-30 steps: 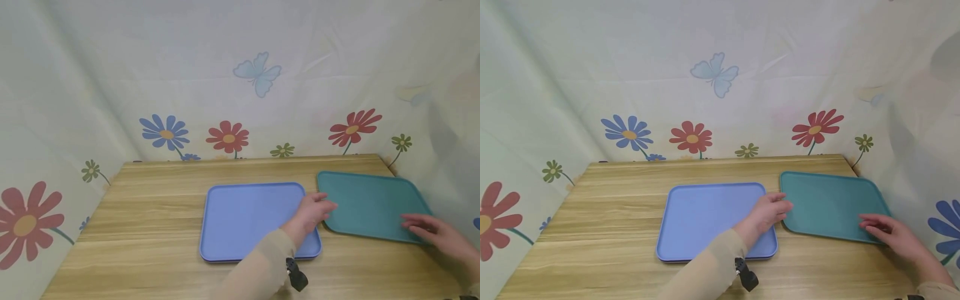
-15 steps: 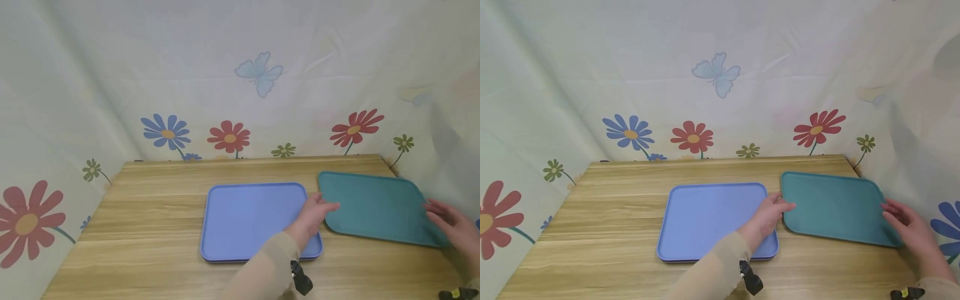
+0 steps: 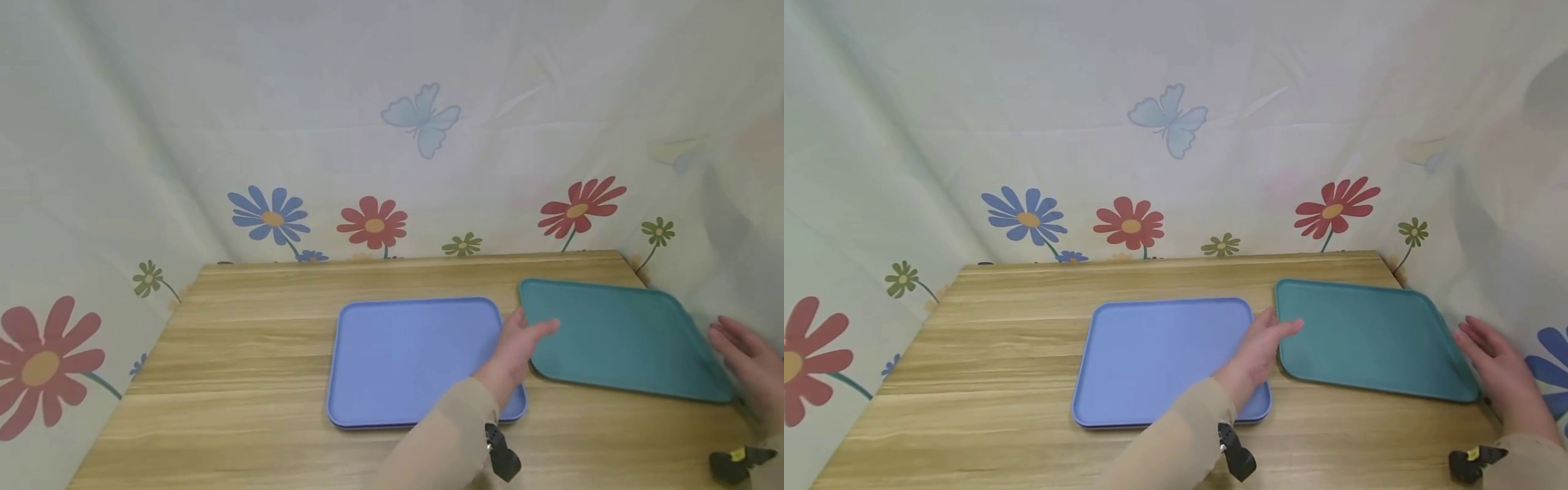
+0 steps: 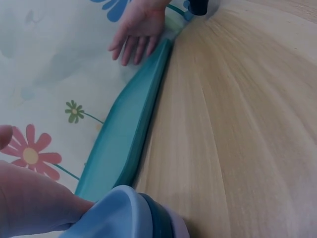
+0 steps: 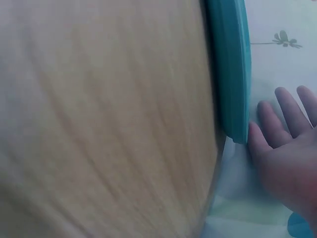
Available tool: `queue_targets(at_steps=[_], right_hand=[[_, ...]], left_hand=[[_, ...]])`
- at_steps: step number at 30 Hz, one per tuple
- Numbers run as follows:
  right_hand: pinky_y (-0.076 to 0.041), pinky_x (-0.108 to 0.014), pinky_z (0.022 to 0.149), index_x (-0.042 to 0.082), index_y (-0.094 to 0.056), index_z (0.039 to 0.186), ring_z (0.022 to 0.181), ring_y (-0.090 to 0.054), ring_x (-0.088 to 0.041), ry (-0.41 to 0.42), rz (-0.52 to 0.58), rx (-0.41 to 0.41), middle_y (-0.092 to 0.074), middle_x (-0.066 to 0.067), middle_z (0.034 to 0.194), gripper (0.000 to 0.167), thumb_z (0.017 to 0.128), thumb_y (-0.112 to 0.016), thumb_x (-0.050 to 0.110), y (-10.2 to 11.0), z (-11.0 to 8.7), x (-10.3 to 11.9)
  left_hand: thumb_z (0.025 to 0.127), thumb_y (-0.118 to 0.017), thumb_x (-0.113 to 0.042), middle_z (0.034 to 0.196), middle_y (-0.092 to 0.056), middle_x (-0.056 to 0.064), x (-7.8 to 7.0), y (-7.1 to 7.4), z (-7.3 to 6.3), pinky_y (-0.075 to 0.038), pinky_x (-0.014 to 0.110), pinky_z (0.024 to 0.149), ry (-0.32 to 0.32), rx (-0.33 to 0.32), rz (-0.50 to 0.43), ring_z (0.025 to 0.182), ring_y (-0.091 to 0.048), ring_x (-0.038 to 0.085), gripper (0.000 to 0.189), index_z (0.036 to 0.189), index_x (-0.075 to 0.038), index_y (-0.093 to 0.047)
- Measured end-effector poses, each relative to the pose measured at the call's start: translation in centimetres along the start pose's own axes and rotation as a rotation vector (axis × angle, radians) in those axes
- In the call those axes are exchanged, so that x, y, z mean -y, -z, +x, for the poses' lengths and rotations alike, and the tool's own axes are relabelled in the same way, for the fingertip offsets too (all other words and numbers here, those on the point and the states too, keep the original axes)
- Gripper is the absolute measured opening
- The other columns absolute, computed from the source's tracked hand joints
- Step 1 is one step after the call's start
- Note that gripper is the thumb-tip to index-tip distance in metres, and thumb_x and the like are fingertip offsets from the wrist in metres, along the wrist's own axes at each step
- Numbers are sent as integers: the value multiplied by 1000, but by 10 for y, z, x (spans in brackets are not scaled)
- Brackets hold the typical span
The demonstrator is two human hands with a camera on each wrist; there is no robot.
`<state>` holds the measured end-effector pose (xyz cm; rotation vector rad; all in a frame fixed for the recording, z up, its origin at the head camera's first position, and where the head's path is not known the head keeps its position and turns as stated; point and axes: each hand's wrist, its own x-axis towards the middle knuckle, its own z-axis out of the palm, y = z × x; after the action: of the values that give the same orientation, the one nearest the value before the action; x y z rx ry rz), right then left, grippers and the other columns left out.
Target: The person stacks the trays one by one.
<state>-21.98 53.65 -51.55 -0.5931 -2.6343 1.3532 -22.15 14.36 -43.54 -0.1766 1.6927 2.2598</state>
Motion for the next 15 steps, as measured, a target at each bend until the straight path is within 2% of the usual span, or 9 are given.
queue_targets(at_steps=[7, 12, 15], right_hand=[[-15, -68, 110, -2, 3, 155, 142, -2, -51, 40, -1, 61, 3, -34, 157, 83, 103, -36, 51, 2, -7, 9], [-14, -70, 109, -7, 3, 152, 139, -6, -57, 58, -58, 74, -4, -41, 152, 81, 105, -36, 47, -1, -13, 15], [-10, -69, 110, -7, 3, 151, 138, -5, -57, 77, -57, 89, -4, -43, 150, 80, 105, -37, 44, -2, -17, 18]], left_hand=[[87, -72, -29, 157, -29, 18, 4, 2, 7, -16, 64, 114, 12, 30, -62, 144, -21, 41, 82, 153, -2, -31], [86, -74, -30, 157, -30, 16, 6, 2, 8, -16, 67, 113, 28, 30, -34, 144, -22, 39, 83, 154, -6, -32], [86, -75, -28, 157, -31, 14, 7, 0, 7, -16, 67, 113, 31, 24, -20, 145, -22, 38, 82, 154, -9, -33]])
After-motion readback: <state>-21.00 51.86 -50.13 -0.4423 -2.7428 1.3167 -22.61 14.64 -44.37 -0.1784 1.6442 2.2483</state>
